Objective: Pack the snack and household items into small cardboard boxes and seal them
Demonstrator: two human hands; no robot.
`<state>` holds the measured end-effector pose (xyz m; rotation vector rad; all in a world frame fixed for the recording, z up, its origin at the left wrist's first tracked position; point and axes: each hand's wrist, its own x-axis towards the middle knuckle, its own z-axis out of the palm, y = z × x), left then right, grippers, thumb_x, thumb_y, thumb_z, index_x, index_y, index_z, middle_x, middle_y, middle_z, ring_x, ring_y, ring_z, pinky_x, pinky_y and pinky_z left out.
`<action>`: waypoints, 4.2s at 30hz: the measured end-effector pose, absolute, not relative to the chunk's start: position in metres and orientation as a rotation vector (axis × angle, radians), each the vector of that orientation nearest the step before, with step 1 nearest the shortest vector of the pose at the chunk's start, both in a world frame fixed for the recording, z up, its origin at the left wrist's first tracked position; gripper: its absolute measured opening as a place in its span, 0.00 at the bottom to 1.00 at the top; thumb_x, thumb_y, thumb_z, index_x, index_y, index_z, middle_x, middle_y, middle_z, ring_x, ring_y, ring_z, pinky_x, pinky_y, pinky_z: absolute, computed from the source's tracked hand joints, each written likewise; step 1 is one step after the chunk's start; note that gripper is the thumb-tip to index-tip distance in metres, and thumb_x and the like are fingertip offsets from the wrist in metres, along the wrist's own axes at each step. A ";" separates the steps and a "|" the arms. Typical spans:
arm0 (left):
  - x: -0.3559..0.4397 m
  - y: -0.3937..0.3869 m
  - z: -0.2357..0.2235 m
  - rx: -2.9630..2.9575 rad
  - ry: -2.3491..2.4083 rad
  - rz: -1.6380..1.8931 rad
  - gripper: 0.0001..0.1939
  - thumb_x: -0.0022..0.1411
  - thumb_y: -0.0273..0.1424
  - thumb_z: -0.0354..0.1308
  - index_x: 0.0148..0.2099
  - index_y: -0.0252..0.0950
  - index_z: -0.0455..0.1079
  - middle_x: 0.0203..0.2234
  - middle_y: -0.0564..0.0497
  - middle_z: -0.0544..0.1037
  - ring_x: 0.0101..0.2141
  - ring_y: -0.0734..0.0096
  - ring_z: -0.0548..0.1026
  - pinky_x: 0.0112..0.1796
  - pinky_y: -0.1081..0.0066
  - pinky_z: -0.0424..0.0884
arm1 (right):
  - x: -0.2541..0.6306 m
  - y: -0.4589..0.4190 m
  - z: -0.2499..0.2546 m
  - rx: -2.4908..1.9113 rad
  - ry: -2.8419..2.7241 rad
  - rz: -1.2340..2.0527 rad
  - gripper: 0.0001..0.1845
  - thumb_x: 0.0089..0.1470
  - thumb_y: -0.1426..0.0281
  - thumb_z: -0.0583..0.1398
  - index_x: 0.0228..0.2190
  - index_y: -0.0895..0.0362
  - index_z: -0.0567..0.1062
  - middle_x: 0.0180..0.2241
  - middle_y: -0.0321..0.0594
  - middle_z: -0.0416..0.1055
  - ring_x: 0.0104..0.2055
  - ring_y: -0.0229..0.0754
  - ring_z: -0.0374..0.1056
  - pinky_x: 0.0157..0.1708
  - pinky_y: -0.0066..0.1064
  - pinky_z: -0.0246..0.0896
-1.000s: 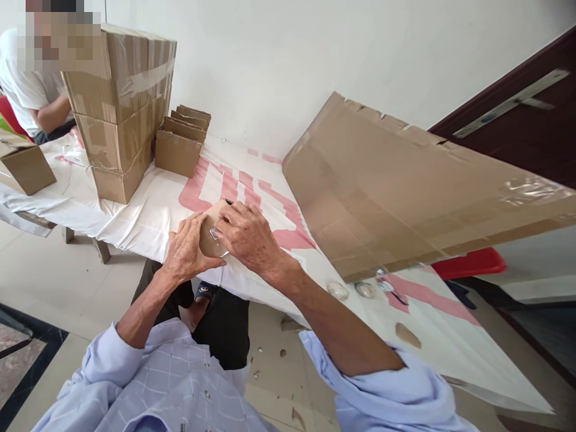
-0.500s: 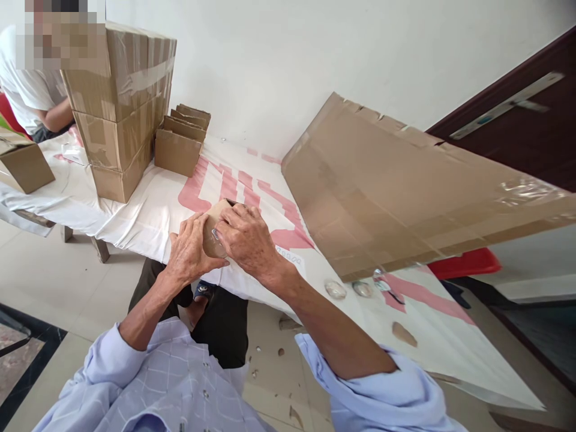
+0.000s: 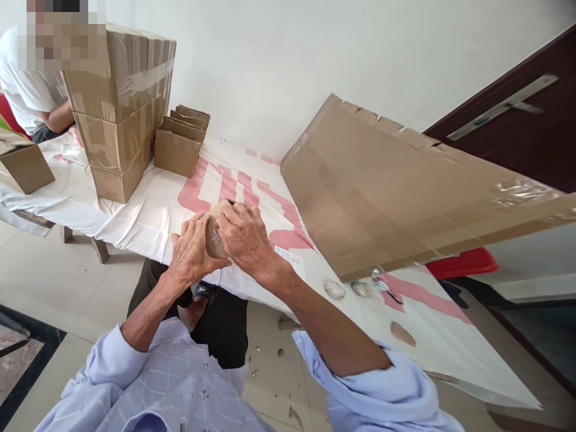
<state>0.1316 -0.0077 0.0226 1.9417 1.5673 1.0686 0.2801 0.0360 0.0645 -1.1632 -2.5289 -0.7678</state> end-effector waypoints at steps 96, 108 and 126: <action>0.157 -0.031 0.005 1.301 0.896 1.065 0.17 0.50 0.43 0.81 0.27 0.36 0.83 0.23 0.49 0.79 0.27 0.71 0.73 0.30 0.71 0.70 | 0.339 -0.055 0.003 -1.016 -1.321 1.130 0.16 0.58 0.55 0.70 0.29 0.54 0.79 0.28 0.36 0.76 0.30 0.39 0.70 0.34 0.32 0.69; 0.155 0.001 -0.034 1.260 1.253 0.900 0.25 0.41 0.50 0.79 0.35 0.37 0.85 0.24 0.48 0.82 0.28 0.66 0.76 0.33 0.68 0.73 | 0.481 0.006 -0.056 -1.474 -1.248 0.672 0.16 0.51 0.53 0.63 0.27 0.53 0.75 0.27 0.35 0.71 0.32 0.41 0.65 0.37 0.35 0.64; 0.177 0.030 -0.063 1.201 1.343 0.645 0.30 0.38 0.56 0.80 0.35 0.37 0.85 0.26 0.47 0.82 0.30 0.62 0.77 0.30 0.68 0.76 | 0.569 0.137 -0.102 -1.728 -1.489 0.803 0.08 0.46 0.63 0.61 0.23 0.54 0.72 0.23 0.30 0.66 0.29 0.38 0.61 0.32 0.30 0.56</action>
